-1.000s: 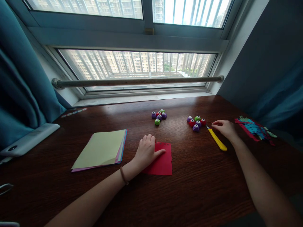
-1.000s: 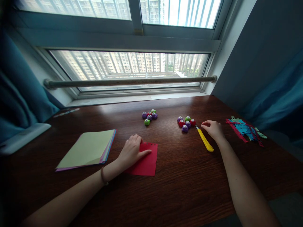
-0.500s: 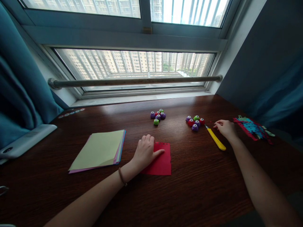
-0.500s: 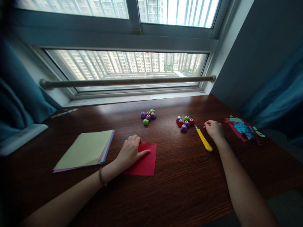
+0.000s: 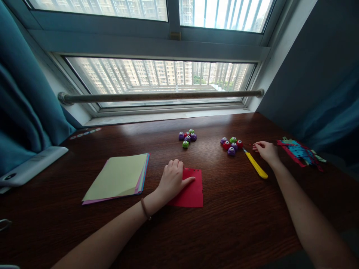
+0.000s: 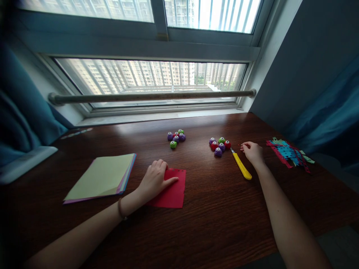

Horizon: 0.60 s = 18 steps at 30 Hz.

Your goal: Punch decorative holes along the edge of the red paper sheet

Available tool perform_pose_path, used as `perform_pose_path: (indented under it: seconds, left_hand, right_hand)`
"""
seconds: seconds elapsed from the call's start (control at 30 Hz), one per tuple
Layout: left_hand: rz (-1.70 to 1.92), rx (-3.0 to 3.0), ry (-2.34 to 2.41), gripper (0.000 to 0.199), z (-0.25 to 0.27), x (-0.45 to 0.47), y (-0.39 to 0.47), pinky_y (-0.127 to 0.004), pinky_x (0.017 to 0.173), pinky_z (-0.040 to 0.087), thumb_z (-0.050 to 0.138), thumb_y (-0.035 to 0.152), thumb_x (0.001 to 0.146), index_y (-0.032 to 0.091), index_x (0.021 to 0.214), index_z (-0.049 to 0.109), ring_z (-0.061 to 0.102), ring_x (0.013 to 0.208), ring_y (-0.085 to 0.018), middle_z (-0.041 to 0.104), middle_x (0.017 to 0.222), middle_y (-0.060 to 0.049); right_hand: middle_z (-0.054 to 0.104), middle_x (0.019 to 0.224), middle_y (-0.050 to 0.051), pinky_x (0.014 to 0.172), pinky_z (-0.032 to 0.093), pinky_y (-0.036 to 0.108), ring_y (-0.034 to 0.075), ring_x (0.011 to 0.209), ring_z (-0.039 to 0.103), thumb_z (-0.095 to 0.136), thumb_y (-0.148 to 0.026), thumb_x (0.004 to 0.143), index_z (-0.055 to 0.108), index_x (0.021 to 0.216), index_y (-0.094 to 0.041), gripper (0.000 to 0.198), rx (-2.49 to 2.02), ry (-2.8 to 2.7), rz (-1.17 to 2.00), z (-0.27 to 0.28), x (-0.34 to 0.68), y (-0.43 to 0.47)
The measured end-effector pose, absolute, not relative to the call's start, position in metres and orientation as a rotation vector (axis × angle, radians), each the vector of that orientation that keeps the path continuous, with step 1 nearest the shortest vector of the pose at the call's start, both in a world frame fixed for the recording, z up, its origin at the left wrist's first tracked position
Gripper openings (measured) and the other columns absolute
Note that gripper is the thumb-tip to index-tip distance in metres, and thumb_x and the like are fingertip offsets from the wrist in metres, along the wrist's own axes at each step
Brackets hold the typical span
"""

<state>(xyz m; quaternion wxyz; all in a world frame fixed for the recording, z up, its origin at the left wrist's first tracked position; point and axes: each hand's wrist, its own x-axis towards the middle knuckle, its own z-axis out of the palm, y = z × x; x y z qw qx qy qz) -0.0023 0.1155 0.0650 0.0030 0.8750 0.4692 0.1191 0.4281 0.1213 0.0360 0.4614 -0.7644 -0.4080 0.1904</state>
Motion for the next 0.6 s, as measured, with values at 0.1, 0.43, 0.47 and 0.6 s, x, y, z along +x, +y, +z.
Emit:
perform_pose_path:
  seconds: [0.1,0.43,0.47,0.6]
  left_hand:
    - [0.378,2.743,1.465,0.047,0.065,-0.002,0.115,-0.036,0.074,0.037,0.044,0.062,0.079,0.015,0.085,0.048,0.043,0.088,-0.024,0.048,0.091,-0.008]
    - [0.396,2.715,1.483,0.048,0.064,-0.002,0.114,-0.037,0.076,0.039,0.042,0.062,0.079,0.015,0.087,0.047,0.043,0.089,-0.025,0.047,0.092,-0.009]
    - [0.4,2.71,1.49,0.048,0.064,-0.002,0.114,-0.037,0.076,0.039,0.042,0.062,0.08,0.015,0.087,0.047,0.043,0.088,-0.025,0.047,0.092,-0.009]
    - [0.417,2.682,1.529,0.048,0.062,-0.001,0.112,-0.037,0.076,0.039,0.045,0.061,0.079,0.014,0.089,0.046,0.043,0.088,-0.025,0.047,0.093,-0.01]
  right_hand:
    - [0.064,0.084,0.01,0.067,0.054,0.029,0.018,0.074,0.063,0.052,-0.019,0.076,0.062,0.084,-0.012,0.015,-1.801,-1.069,0.553,0.031,0.428,0.125]
    - [0.063,0.088,0.01,0.075,0.049,0.036,0.021,0.076,0.06,0.053,-0.027,0.076,0.063,0.097,-0.013,0.027,-1.812,-1.193,0.047,0.044,0.415,0.118]
    - [0.062,0.091,0.009,0.077,0.048,0.036,0.02,0.077,0.059,0.052,-0.028,0.077,0.063,0.097,-0.014,0.026,-1.783,-1.228,0.001,0.051,0.405,0.116]
    - [0.063,0.093,0.003,0.078,0.047,0.027,0.016,0.082,0.059,0.048,-0.033,0.084,0.062,0.098,-0.021,0.024,-1.652,-1.427,0.015,0.072,0.346,0.116]
